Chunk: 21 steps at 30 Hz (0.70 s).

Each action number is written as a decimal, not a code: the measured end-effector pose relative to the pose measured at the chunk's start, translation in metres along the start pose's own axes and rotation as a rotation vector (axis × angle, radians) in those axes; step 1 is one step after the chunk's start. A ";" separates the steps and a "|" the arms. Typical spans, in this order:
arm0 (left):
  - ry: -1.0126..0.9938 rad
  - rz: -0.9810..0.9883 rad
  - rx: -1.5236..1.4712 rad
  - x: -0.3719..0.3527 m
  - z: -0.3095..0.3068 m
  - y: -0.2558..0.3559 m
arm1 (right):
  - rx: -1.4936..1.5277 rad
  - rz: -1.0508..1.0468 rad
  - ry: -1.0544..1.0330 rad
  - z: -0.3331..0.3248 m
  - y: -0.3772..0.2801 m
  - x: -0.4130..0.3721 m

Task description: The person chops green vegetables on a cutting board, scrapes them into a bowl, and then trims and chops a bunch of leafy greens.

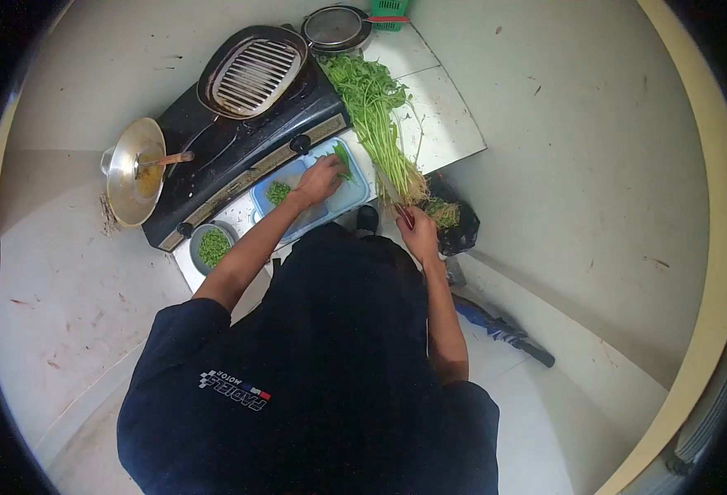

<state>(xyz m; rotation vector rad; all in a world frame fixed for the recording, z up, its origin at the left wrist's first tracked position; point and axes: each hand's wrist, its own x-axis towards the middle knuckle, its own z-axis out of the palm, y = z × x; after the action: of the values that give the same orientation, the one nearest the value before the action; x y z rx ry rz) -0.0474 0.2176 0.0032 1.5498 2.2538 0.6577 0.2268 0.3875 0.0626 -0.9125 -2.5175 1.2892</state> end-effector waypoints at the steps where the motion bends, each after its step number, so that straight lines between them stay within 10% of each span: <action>1: -0.024 -0.004 0.008 0.002 0.004 0.001 | -0.002 0.021 -0.017 -0.001 0.002 -0.001; 21: 0.249 -0.294 -0.315 -0.001 -0.009 0.009 | 0.098 0.060 -0.138 -0.014 0.028 0.023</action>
<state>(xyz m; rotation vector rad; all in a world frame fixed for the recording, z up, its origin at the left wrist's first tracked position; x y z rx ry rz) -0.0447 0.2178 0.0156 1.0113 2.3440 1.1030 0.2269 0.4228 0.0469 -0.9144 -2.5188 1.5286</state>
